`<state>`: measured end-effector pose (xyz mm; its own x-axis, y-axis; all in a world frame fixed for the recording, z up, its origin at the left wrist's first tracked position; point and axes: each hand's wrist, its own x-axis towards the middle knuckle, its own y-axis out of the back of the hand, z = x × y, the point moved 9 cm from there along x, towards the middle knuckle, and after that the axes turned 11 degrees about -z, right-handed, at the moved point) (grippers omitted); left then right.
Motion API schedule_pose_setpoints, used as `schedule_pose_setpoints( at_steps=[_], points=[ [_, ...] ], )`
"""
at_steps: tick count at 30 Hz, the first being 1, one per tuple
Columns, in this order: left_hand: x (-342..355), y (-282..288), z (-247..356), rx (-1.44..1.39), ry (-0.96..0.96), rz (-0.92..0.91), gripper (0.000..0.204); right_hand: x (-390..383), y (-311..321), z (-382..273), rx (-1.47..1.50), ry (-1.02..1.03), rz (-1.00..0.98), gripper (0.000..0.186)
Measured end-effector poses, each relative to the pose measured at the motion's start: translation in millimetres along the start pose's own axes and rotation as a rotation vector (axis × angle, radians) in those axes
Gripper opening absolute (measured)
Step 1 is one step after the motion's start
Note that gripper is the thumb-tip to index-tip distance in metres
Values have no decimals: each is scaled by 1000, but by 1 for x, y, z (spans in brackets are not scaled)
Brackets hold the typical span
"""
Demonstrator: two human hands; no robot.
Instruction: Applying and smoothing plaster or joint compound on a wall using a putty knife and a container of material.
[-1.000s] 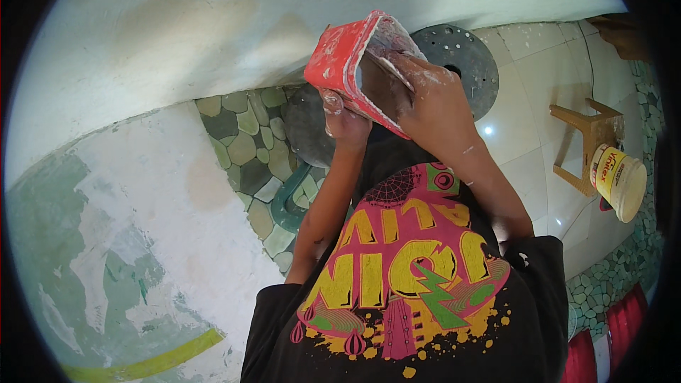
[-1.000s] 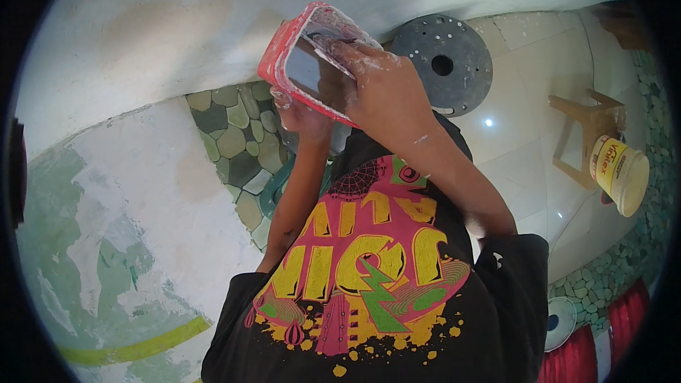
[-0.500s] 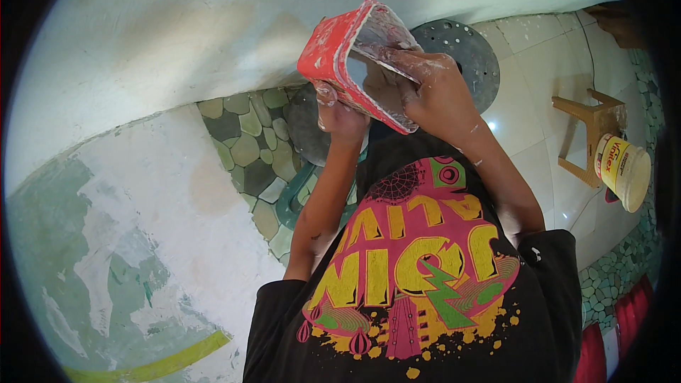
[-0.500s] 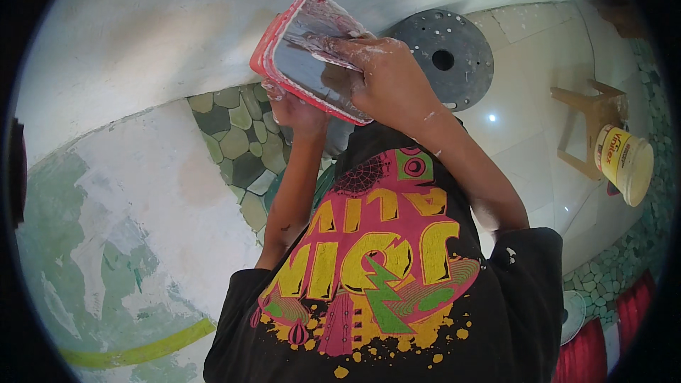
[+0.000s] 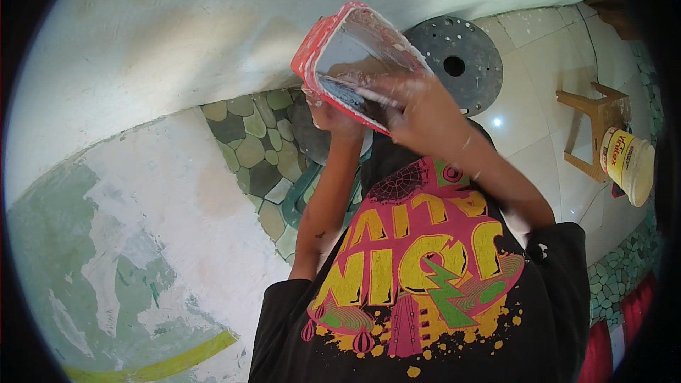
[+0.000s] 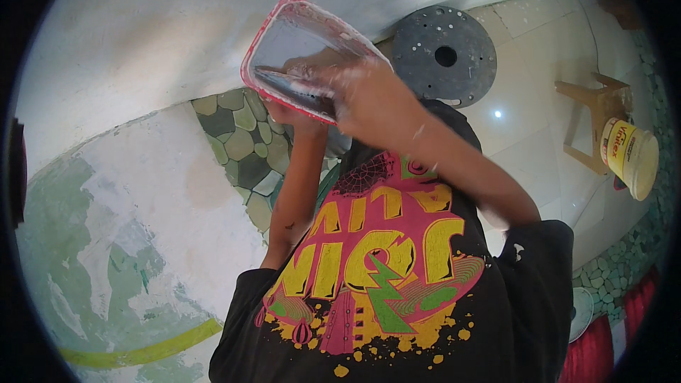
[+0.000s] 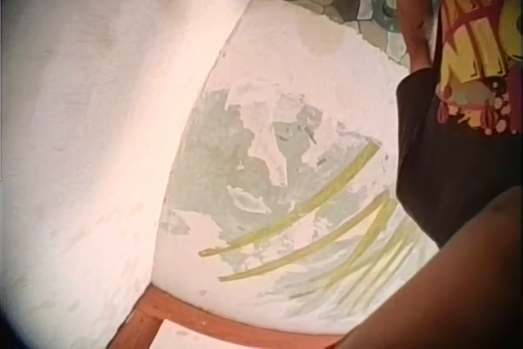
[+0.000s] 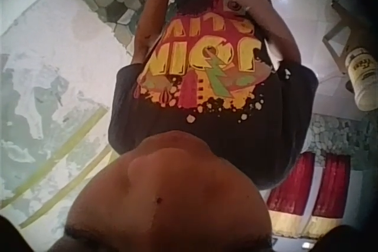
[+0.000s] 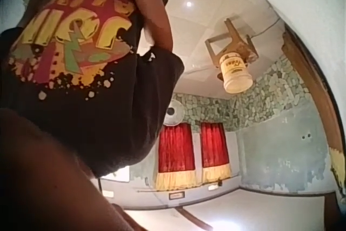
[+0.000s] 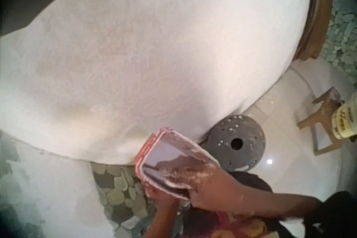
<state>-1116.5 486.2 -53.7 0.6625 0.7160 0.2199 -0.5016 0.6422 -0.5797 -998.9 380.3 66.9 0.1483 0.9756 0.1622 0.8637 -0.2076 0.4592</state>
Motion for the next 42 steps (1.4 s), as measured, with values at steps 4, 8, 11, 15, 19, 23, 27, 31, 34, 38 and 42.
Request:
schedule_pose_setpoints(
  at_steps=[4, 8, 11, 15, 19, 23, 27, 31, 34, 38, 42],
  points=[
    [7, -18, 9, 6, -18, 43, 72, 1, 17, -1, 20, -56, 12, 31],
    [9, -28, 12, 91, -40, 36, 71, -5, 33, -1, 129, -126, -13, 27],
    [9, -33, 10, 22, -23, 22, 70, -21, 31, 34, 367, -379, -60, 22],
    [8, -22, 8, 7, 6, 137, 69, -32, 43, 62, 708, -459, 72, 29],
    [16, -26, 4, -32, 28, 205, 72, -28, 39, 85, 1236, -330, 245, 37],
    [14, -19, 8, -302, -15, 149, 71, -15, 8, 87, 1765, -187, 227, 40],
    [2, 2, 5, -219, -131, 254, 73, -3, -4, 83, 1900, -83, 279, 51],
    [-36, 22, -11, -468, -29, 335, 72, 28, 21, 70, 1803, -40, 280, 52],
    [-55, 44, -14, -603, -41, 299, 74, 76, 72, 39, 1480, 93, 271, 44],
    [-66, 64, -17, -622, -94, 373, 76, 141, 163, -69, 1131, 416, 273, 45],
    [-60, 58, -9, -641, -102, 291, 81, 174, 234, -194, 408, 702, 450, 49]
  ],
)
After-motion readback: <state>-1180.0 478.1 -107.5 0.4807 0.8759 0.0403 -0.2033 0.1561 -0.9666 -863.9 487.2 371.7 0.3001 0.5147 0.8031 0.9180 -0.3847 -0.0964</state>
